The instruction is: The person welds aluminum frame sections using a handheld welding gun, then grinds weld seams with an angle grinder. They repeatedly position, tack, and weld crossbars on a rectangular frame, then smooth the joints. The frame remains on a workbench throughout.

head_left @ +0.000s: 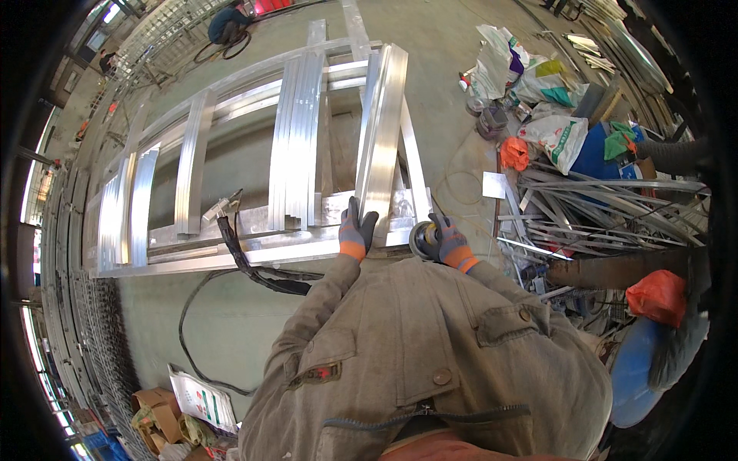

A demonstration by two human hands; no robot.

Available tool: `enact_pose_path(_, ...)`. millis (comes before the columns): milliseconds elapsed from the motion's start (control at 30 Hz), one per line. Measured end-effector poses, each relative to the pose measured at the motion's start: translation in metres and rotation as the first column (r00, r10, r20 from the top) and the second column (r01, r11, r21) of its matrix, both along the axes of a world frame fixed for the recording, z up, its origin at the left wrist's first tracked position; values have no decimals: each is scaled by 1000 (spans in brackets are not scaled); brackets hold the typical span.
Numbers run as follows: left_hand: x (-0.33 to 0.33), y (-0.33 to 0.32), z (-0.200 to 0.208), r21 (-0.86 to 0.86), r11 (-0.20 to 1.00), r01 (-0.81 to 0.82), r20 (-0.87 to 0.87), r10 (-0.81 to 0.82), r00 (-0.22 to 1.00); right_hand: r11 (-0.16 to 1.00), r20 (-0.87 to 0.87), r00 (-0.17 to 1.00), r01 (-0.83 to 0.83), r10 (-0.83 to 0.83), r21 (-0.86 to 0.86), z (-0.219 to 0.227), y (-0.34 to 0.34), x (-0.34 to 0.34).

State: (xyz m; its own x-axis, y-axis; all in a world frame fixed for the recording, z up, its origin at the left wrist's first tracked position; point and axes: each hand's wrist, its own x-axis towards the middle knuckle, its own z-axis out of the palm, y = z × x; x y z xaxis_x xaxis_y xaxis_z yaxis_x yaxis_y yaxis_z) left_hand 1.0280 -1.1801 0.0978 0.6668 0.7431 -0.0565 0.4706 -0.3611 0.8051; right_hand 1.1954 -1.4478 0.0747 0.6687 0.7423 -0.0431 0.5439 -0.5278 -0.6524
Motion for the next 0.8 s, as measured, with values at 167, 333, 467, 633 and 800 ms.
enact_pose_path(167, 12, 18, -11, -65, 996, -55, 161, 65, 985, 1000, -3, 1000, -17, 17, 5, 8, 0, 1)
enact_pose_path(333, 15, 57, -24, -257, 964, -75, 290, 150, 945, 998, 2, 998, -56, 56, 20, 13, 3, 2)
enact_pose_path(467, 17, 85, -32, -267, 956, -124, 224, 187, 957, 999, -43, 999, -33, 32, -23, 11, 4, 1)
enact_pose_path(633, 19, 107, -58, -380, 920, -93, 244, 197, 950, 999, -65, 998, -29, 26, -44, 6, 7, -1)
enact_pose_path(800, 7, 121, -87, -351, 928, -126, 82, 165, 983, 1000, 25, 1000, -16, 17, -14, 7, 9, -7)
